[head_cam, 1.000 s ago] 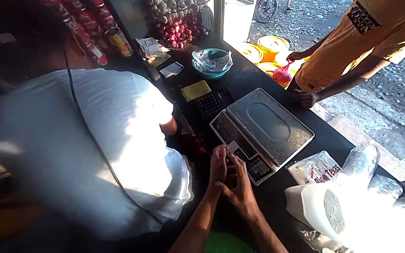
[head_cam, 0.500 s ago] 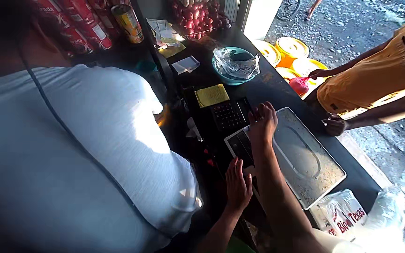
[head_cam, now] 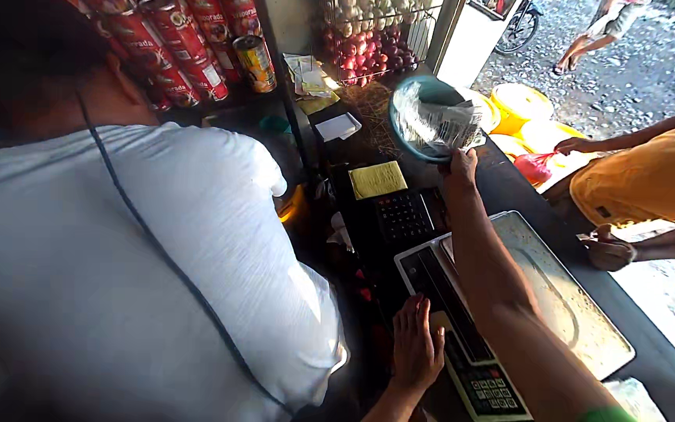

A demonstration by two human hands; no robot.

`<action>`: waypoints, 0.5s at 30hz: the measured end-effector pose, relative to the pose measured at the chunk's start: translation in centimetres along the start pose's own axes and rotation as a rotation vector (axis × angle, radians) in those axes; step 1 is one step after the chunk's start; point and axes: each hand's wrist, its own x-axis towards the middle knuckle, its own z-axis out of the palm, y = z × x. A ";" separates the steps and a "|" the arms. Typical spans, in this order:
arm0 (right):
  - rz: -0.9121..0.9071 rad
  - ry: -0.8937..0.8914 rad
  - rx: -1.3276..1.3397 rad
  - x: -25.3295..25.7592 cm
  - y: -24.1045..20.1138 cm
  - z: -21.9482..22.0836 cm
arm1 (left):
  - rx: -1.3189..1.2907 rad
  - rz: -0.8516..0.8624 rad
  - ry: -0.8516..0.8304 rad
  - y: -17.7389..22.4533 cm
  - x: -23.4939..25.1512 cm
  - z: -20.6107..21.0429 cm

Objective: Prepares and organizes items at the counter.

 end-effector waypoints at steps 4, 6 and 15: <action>-0.099 -0.045 0.203 -11.3 -4.4 -2.9 | -0.001 0.001 -0.011 0.1 0.1 -0.4; -0.123 -0.045 0.221 -17.6 -4.8 -5.0 | -0.112 -0.028 -0.010 0.1 0.1 -0.9; -0.164 -0.109 -0.010 -33.8 -1.2 -15.1 | -1.193 -0.530 0.101 4.2 6.2 -9.1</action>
